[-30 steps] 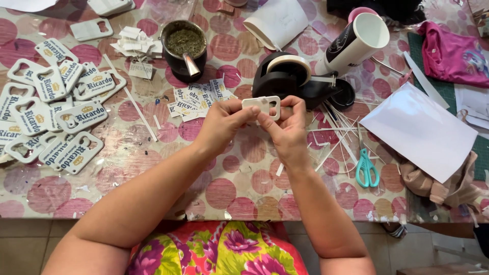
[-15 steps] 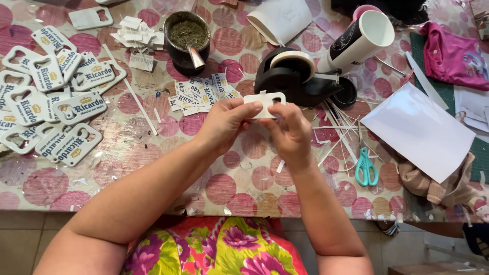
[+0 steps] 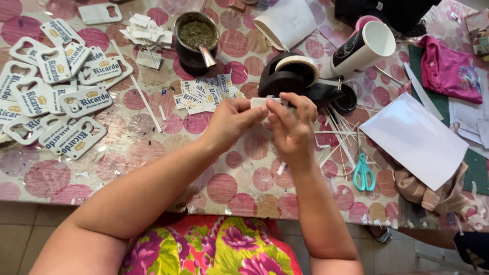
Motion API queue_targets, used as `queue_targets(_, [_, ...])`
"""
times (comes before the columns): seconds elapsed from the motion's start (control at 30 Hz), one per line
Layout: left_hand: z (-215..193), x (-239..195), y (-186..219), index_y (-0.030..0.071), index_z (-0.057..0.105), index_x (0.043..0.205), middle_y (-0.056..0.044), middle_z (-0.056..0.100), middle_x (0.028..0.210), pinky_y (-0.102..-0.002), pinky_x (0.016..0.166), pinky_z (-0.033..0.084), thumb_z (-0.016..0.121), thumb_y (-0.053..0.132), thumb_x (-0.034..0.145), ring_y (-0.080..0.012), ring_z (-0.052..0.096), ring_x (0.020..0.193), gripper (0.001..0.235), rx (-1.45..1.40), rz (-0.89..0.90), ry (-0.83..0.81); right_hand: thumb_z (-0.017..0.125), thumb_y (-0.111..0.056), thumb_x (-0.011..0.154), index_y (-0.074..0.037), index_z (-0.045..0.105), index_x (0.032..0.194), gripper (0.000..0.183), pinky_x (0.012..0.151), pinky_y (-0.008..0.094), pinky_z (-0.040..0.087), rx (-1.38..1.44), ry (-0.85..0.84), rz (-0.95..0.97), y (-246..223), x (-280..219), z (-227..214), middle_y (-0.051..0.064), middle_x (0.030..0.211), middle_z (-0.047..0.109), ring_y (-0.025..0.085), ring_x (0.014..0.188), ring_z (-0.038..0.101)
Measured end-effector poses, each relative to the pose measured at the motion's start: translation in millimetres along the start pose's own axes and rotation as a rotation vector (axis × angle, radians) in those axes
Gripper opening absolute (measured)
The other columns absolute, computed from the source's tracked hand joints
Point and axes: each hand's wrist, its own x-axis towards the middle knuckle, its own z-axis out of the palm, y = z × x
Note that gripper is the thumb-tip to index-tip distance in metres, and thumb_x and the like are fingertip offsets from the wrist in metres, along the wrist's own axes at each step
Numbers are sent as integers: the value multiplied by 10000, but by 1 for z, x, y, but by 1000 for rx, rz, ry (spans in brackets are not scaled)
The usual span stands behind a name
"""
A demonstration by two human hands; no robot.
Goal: Assembling promotional bottle openers by applying labels and securing them with tape.
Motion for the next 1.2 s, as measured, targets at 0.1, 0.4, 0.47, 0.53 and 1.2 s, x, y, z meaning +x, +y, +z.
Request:
queue_targets(0.1, [-7, 2, -4, 65, 792, 829, -58, 668, 732, -270, 628, 487, 762, 193, 847, -108, 582, 720, 133, 306, 211, -86, 687, -214, 1026, -142, 779, 1173, 187, 1101, 443, 396, 102, 14, 45, 3, 3, -4, 87, 1265, 620, 305, 1205, 540])
queue_targets(0.4, [-9, -5, 7, 42, 676, 810, -163, 685, 965, -462, 718, 579, 703, 90, 854, -396, 695, 873, 71, 969, 961, -316, 660, -207, 1033, -69, 718, 1011, 151, 968, 441, 498, 293, -148, 66, 8, -4, -24, 92, 1029, 662, 314, 1019, 635])
queue_targets(0.47, [-14, -11, 12, 104, 658, 807, -90, 640, 895, -379, 654, 568, 682, 130, 871, -325, 679, 790, 73, 1211, 1064, -436, 650, -190, 1006, -42, 744, 1046, 180, 985, 467, 504, 399, -242, 28, 0, -3, -30, 126, 1081, 713, 345, 1049, 665])
queue_targets(0.53, [-35, -38, 49, 70, 649, 802, -112, 641, 895, -369, 656, 566, 658, 87, 891, -346, 667, 796, 91, 1232, 1001, -521, 688, -295, 960, -12, 729, 1125, 330, 1001, 484, 505, 452, -257, 35, -1, -5, -30, 159, 1149, 706, 355, 1097, 664])
queue_targets(1.2, [-289, 193, 157, 211, 574, 938, 42, 702, 732, -238, 524, 558, 900, 314, 854, -46, 662, 527, 352, 752, 149, 731, 636, -136, 991, 25, 671, 1205, 270, 896, 308, 600, 505, -204, 274, 2, -13, -20, 137, 1041, 739, 229, 994, 717])
